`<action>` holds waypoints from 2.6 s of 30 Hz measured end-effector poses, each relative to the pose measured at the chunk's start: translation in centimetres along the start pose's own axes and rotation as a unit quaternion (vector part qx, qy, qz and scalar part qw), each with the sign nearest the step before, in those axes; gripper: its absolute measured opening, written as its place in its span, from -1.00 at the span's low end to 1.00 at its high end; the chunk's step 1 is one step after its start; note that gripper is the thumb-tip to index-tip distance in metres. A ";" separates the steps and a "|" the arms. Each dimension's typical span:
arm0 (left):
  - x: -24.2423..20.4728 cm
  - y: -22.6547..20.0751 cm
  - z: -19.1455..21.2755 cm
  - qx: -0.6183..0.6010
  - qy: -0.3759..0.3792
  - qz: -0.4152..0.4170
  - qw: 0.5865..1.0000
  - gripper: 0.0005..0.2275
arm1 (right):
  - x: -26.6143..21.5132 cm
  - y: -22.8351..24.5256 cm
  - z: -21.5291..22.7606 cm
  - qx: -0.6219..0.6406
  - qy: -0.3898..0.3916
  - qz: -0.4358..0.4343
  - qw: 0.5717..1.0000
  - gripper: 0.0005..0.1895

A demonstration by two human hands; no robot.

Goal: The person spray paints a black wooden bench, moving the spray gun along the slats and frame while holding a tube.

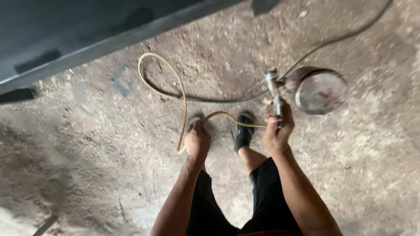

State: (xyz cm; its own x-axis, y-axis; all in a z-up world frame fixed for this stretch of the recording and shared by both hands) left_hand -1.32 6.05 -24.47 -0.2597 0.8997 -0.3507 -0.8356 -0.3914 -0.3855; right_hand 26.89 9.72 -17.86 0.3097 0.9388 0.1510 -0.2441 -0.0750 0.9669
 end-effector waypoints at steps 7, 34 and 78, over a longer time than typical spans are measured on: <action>-18.7 -2.1 9.7 0.023 -0.056 -0.127 0.990 -0.72 | -14.3 11.6 -2.6 -0.063 0.087 -0.074 0.991 -0.35; 14.0 -2.6 -3.1 0.001 -0.048 -0.351 0.935 -0.84 | -0.7 -16.6 -3.8 -0.199 -0.087 0.055 0.974 -0.51; 10.8 -7.3 -11.2 0.275 0.108 -0.322 0.899 -0.79 | -1.5 -31.2 -4.4 -0.189 -0.025 0.035 0.981 -0.63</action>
State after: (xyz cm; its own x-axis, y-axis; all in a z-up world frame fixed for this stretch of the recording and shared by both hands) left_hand 7.43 16.48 -35.01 0.4148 0.8235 -0.3870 -0.9073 0.4064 -0.1078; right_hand 30.03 12.09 -49.15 0.3236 0.9171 0.2329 -0.5862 0.0010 0.8102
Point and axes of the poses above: each hand's wrist, its own x-axis towards the middle knuckle, its own z-axis out of the back of the hand, y = z × x, the point moved 6 cm from there along x, towards the middle knuckle, and after that the axes turned 2 degrees about z, right-handed, at the moved point
